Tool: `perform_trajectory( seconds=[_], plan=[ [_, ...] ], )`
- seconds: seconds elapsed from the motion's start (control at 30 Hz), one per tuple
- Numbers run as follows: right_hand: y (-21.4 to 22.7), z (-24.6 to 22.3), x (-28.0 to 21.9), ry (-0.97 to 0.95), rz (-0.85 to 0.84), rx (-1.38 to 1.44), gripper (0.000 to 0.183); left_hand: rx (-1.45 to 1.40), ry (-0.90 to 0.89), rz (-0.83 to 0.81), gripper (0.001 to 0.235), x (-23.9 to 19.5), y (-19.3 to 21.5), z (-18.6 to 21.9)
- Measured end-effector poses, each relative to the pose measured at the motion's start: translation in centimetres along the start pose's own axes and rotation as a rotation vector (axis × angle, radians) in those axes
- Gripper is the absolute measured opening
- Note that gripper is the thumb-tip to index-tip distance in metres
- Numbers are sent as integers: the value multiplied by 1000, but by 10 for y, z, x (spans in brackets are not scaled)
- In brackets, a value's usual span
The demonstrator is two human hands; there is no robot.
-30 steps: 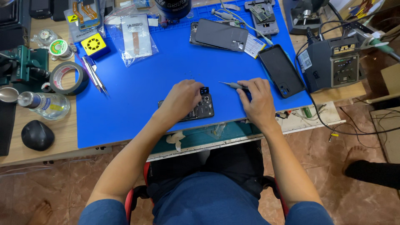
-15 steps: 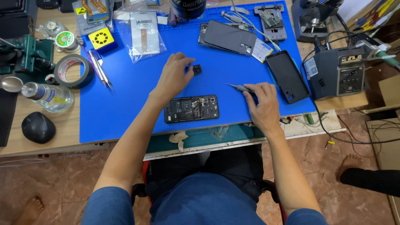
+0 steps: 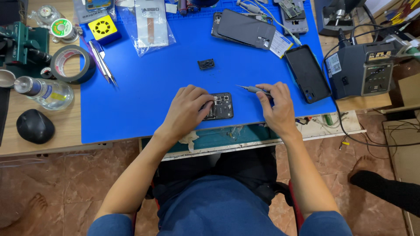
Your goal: The person disassembles a smartphone on a blue mat, using a screwdriver to remove screws and a plastic pry tool to separate the back cover. They lift the battery and internal components, then reassemble the phone by aligning the back cover and securing it.
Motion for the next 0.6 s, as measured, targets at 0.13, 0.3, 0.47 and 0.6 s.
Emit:
perform_trajectory(
  seconds=[0.13, 0.3, 0.47, 0.6],
  plan=[
    [-3, 0, -1, 26, 1, -36, 15, 122, 60, -122, 7, 13, -25, -9],
    [1, 2, -6, 20, 23, -37, 15, 144, 114, -301, 8, 24, -38, -11],
    [-1, 4, -5, 36, 26, -41, 15, 186, 116, -313, 8, 26, -36, -7],
    [-1, 6, -5, 37, 22, -39, 15, 294, 98, -296, 10, 26, -34, 2]
  ],
)
Point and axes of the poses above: each hand's wrist, its own x-axis towards the middle knuckle, its own y-axis out of the back of the hand, z = x × y, the point moved 5 cm from there along x, towards the middle knuckle, and after that the axes turned 2 degrees about -z, right-handed, at the moved point
